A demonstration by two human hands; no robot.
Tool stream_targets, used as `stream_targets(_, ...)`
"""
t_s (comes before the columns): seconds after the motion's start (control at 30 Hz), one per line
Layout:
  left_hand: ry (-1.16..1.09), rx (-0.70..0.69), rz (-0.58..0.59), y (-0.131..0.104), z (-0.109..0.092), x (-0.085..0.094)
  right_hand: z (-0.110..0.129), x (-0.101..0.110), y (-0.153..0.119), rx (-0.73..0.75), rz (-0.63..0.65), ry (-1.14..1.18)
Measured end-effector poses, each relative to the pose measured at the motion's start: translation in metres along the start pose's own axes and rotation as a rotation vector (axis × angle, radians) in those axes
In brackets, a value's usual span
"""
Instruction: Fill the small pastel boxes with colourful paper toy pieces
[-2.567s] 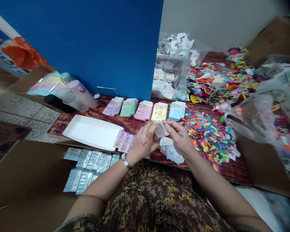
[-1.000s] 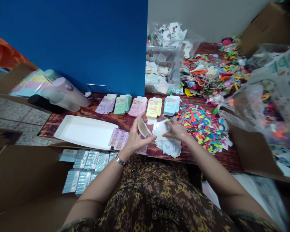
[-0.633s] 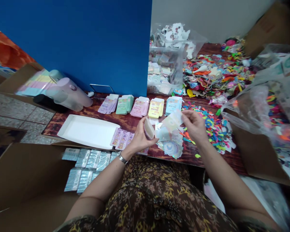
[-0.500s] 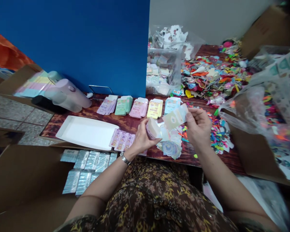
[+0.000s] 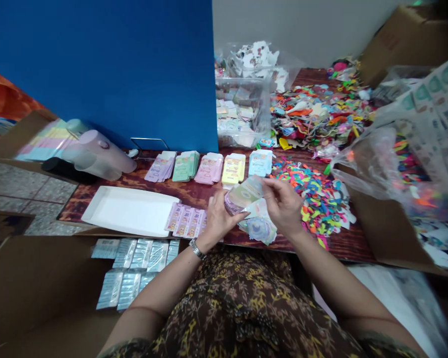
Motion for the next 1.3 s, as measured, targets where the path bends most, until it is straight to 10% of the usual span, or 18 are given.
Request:
stream_targets(0.27,-0.028,-0.019,0.045,0.013,-0.011,-0.007,-0.011,0.013,-0.03,0.048,0.24,0.017)
stream_targets(0.57,-0.065,-0.016,0.193,0.012,-0.026,-0.029,-0.158,0.147,-0.127,-0.83,0.204,-0.579)
stream_targets(0.97,-0.078,-0.015,0.298,0.01,-0.037,-0.041,-0.187,0.12,-0.128,-0.911,0.109,-0.264)
stream_targets(1.3,-0.072,-0.013,0.333,0.009,-0.039,-0.044,-0.197,0.15,-0.129,-0.903,0.073,-0.247)
Point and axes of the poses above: each hand's wrist, its own y-axis towards the middle knuckle, its own x-axis out of the back of the hand, z = x × y, the point moved 3 cm from there along y, towards the middle knuckle, and after that the axes turned 3 degrees about z, right-handed, at the moved point
